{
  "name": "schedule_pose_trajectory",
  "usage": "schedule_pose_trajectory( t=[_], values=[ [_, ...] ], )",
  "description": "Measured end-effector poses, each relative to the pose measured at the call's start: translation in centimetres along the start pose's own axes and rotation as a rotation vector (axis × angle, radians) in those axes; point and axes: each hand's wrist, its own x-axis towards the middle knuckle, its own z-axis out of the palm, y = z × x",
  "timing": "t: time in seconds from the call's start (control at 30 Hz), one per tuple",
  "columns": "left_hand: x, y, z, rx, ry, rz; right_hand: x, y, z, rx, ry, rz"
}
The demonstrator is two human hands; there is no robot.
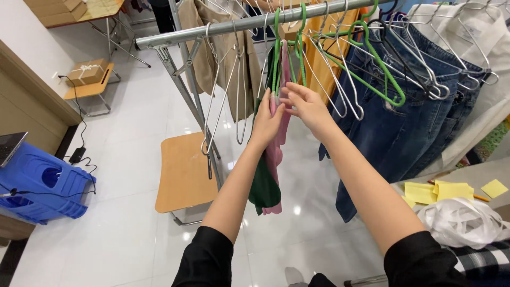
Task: The person takes a black and white checkered skirt, a pair of navy blue track pants, and a pink long-sleeved top from a clothing rack. They fold each item by hand on a metal table and place them in a stack.
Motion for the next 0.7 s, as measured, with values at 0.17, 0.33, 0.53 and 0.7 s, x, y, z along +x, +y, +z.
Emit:
schedule_pose_trajectory(
  t=[0.17, 0.33, 0.53, 0.7],
  values=[
    [1.2, -0.9, -1.2, -0.02, -0.007, -0.234, 4.6, 2.2, 1.0, -0.036, 0.027, 0.098],
    [0.4, 2.7, -2.9, -0.194, -0.097, -0.4, 7.0, 4.0, 1.8, -0.308, 0.048, 0.14],
    [0.1, -0.1, -2.7, -0.04, -0.137, -0.501, 6.9, 4.1, 1.8, -0.426, 0.114, 0.123],
    [-3.9, 2.3, -2.0, 0.15, -0.174, -0.367, 3.7, 0.8, 1.8, -0.441, 0.117, 0.1]
  ],
)
